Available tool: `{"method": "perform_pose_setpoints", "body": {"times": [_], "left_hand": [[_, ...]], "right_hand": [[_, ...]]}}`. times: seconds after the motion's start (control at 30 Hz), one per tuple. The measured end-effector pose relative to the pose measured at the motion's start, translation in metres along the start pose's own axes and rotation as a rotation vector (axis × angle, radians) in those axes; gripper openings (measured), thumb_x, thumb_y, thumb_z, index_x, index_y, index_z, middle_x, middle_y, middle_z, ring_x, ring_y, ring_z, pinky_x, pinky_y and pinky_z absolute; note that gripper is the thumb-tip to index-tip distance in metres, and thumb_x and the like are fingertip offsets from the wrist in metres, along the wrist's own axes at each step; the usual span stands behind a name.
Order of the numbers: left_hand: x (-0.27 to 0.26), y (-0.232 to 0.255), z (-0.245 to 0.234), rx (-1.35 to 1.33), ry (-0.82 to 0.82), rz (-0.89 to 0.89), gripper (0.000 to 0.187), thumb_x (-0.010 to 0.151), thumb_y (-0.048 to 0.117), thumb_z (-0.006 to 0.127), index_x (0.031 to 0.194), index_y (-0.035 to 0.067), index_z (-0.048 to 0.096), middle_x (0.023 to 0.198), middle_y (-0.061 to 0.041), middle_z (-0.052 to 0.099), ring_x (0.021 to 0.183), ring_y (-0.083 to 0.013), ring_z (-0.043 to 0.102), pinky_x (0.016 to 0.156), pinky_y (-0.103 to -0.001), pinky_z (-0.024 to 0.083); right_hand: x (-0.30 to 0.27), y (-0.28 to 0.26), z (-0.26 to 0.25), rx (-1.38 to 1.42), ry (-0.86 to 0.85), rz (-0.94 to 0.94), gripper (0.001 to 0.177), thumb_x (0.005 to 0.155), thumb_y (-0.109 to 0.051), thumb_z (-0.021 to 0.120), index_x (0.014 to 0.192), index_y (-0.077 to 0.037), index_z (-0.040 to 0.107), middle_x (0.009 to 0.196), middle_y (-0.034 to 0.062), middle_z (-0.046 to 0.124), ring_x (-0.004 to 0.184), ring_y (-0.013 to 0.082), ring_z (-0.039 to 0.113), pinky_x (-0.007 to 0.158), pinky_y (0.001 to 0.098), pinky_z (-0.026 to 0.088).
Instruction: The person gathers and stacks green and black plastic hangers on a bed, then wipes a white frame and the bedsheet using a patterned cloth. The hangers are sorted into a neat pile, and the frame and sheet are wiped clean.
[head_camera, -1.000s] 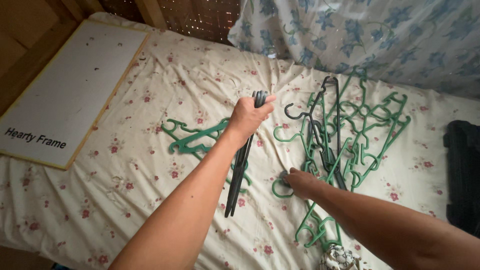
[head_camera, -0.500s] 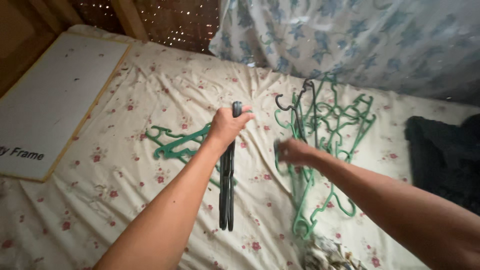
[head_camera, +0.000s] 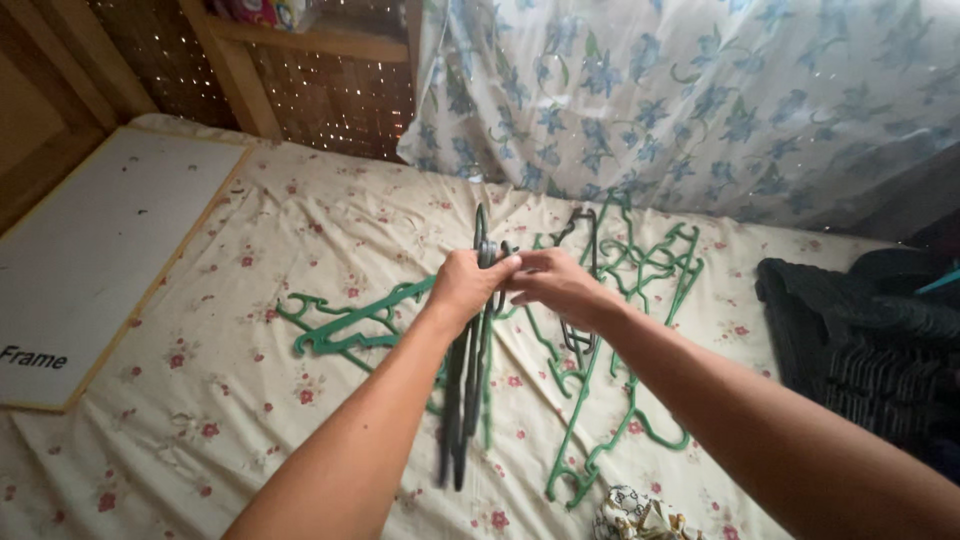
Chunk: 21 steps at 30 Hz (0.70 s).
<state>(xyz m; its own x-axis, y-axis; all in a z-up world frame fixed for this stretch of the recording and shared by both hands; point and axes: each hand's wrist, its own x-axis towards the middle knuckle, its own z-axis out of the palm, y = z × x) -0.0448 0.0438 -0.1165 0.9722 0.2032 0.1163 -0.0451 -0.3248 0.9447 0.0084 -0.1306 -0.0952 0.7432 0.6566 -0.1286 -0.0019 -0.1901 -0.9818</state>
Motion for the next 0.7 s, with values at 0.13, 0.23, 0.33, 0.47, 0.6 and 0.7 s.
{"method": "perform_pose_setpoints", "body": {"times": [0.13, 0.23, 0.33, 0.47, 0.6, 0.7], "left_hand": [[-0.003, 0.014, 0.002, -0.035, 0.121, -0.062, 0.035, 0.078, 0.041, 0.081, 0.087, 0.007, 0.080, 0.067, -0.003, 0.072, 0.059, -0.0110, 0.065, 0.058, -0.033, 0.052], [-0.006, 0.023, 0.002, -0.141, 0.172, -0.117, 0.035, 0.079, 0.037, 0.082, 0.080, 0.002, 0.079, 0.066, -0.004, 0.067, 0.058, -0.0125, 0.059, 0.056, -0.035, 0.050], [-0.010, 0.029, -0.007, -0.397, 0.154, -0.179, 0.033, 0.081, 0.034, 0.077, 0.076, 0.002, 0.078, 0.065, -0.003, 0.066, 0.056, -0.0156, 0.061, 0.054, -0.035, 0.051], [-0.010, 0.029, -0.020, -0.368, 0.135, -0.063, 0.036, 0.090, 0.033, 0.081, 0.084, -0.003, 0.079, 0.074, 0.000, 0.060, 0.070, -0.0118, 0.052, 0.066, -0.030, 0.042], [-0.008, 0.029, -0.032, -0.303, 0.079, -0.028, 0.033, 0.084, 0.027, 0.076, 0.107, 0.003, 0.079, 0.083, 0.002, 0.076, 0.077, -0.0078, 0.064, 0.073, -0.025, 0.050], [-0.012, 0.029, -0.053, -0.273, 0.076, -0.012, 0.041, 0.087, 0.028, 0.074, 0.120, 0.004, 0.075, 0.083, 0.001, 0.074, 0.077, -0.0080, 0.064, 0.074, -0.025, 0.050]], "right_hand": [[-0.003, 0.012, 0.006, -0.124, 0.103, -0.138, 0.031, 0.086, 0.001, 0.071, 0.117, -0.002, 0.072, 0.095, 0.0150, 0.070, 0.082, 0.0130, 0.062, 0.069, 0.0299, 0.053], [-0.006, 0.014, 0.012, -0.176, 0.253, -0.090, 0.037, 0.079, 0.005, 0.072, 0.113, -0.003, 0.062, 0.099, 0.0069, 0.062, 0.078, 0.0134, 0.066, 0.064, 0.0320, 0.057], [-0.010, 0.020, -0.002, -0.321, 0.456, 0.129, 0.037, 0.080, 0.007, 0.063, 0.114, -0.005, 0.070, 0.098, 0.0037, 0.069, 0.076, 0.0134, 0.068, 0.065, 0.0299, 0.058], [-0.010, 0.033, -0.024, -0.253, 0.550, 0.131, 0.028, 0.084, 0.003, 0.063, 0.110, -0.002, 0.074, 0.093, 0.0128, 0.074, 0.074, 0.0160, 0.066, 0.064, 0.0298, 0.053], [-0.002, 0.035, -0.033, -0.272, 0.584, 0.141, 0.031, 0.082, 0.003, 0.063, 0.109, -0.004, 0.075, 0.096, 0.0140, 0.074, 0.076, 0.0201, 0.066, 0.066, 0.0333, 0.053], [0.002, 0.037, -0.032, -0.385, 0.654, 0.144, 0.038, 0.080, 0.002, 0.062, 0.114, -0.008, 0.076, 0.103, 0.0168, 0.074, 0.089, 0.0251, 0.069, 0.076, 0.0359, 0.054]]}}
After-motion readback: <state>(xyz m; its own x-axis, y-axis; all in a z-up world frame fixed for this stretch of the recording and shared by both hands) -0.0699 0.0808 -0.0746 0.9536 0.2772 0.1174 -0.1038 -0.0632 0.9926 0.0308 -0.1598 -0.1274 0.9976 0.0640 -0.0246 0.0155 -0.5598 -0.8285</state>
